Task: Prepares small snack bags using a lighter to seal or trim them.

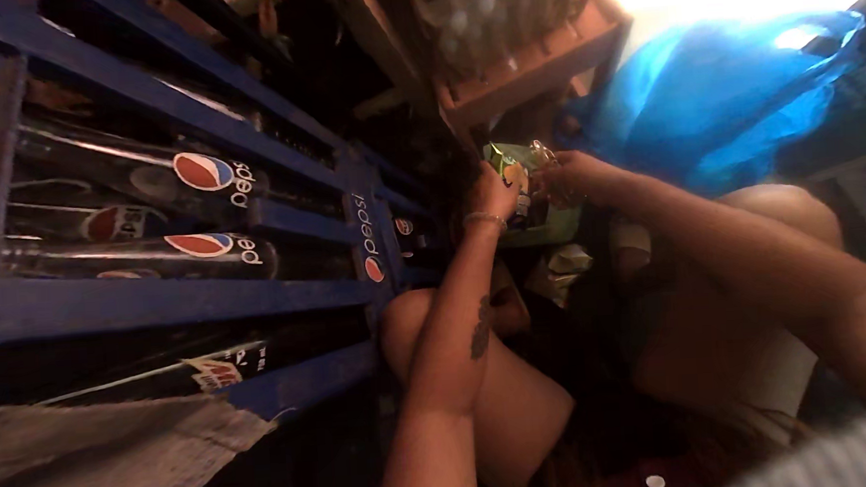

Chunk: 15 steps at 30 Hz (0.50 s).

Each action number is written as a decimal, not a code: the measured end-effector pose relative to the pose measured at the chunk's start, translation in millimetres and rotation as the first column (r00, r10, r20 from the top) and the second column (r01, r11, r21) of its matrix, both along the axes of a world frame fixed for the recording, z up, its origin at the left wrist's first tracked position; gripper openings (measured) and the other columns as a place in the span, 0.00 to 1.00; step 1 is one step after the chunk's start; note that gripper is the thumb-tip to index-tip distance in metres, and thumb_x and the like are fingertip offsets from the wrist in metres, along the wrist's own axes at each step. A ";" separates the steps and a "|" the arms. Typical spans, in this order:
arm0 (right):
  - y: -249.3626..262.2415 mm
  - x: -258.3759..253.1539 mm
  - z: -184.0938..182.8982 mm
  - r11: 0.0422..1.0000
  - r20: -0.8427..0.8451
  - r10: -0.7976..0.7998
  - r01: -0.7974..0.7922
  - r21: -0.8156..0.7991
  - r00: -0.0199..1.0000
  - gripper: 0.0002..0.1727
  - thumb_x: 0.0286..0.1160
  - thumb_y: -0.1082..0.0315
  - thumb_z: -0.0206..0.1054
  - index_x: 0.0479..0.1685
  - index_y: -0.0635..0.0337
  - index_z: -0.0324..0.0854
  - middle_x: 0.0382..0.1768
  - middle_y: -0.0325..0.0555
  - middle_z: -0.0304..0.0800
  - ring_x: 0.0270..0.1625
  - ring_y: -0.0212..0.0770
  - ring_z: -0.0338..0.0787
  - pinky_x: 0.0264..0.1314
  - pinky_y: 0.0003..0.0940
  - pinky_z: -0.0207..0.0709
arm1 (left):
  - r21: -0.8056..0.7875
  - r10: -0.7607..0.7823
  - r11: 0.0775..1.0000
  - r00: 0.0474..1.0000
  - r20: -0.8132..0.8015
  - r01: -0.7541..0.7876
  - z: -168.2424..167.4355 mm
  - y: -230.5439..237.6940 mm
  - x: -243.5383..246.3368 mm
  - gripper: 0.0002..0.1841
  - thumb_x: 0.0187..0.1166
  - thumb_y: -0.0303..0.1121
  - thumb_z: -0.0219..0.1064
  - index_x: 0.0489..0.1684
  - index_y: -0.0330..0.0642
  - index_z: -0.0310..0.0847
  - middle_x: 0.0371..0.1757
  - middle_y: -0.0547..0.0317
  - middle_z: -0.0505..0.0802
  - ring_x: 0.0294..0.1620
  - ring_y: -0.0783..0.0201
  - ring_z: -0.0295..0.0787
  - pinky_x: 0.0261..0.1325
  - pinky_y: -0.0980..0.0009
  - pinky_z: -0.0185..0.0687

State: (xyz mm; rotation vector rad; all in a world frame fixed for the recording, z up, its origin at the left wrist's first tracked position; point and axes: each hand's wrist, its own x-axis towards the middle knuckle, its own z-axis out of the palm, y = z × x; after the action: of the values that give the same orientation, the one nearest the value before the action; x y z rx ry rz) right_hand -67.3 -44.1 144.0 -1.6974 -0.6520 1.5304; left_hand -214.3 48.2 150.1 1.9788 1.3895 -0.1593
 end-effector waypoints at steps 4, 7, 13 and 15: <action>-3.2 5.1 7.3 0.999 -0.037 -0.046 0.047 0.028 0.998 0.20 0.87 0.58 0.63 0.71 0.56 0.73 0.37 0.45 0.88 0.31 0.36 0.86 0.32 0.32 0.81 | -0.015 -0.120 0.993 0.988 -0.092 0.119 -16.7 -1.8 5.5 0.40 0.79 0.43 0.73 0.84 0.28 0.59 0.67 0.27 0.85 0.69 0.32 0.83 0.71 0.35 0.76; -6.6 5.6 8.4 1.000 -0.051 -0.008 0.010 0.022 0.999 0.19 0.87 0.58 0.64 0.69 0.57 0.73 0.37 0.46 0.88 0.31 0.37 0.86 0.32 0.32 0.81 | -0.051 -0.244 0.970 0.936 -0.253 0.239 -30.8 -0.7 2.7 0.36 0.77 0.41 0.74 0.80 0.28 0.67 0.68 0.26 0.84 0.71 0.30 0.81 0.72 0.32 0.74; -11.4 5.6 8.7 0.998 -0.030 0.054 -0.054 0.029 0.998 0.21 0.87 0.57 0.64 0.72 0.57 0.74 0.39 0.48 0.90 0.31 0.38 0.87 0.33 0.34 0.82 | 0.212 -0.293 0.915 0.928 -0.230 0.342 -41.8 7.5 15.7 0.31 0.82 0.31 0.67 0.86 0.42 0.65 0.74 0.33 0.83 0.66 0.30 0.85 0.63 0.31 0.80; -12.3 11.2 0.0 0.997 -0.062 0.044 -0.040 0.072 0.997 0.22 0.87 0.57 0.63 0.73 0.58 0.73 0.44 0.50 0.89 0.37 0.41 0.89 0.36 0.39 0.85 | 0.240 -0.404 0.864 0.894 -0.195 0.443 -55.5 11.4 24.4 0.31 0.80 0.28 0.69 0.85 0.44 0.68 0.72 0.33 0.85 0.67 0.30 0.84 0.64 0.32 0.79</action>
State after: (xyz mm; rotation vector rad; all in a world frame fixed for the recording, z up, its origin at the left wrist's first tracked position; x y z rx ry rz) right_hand -56.1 -56.5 143.9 -1.5853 -0.7043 1.5654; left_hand -189.8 59.6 94.6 2.5403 1.0789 -0.3230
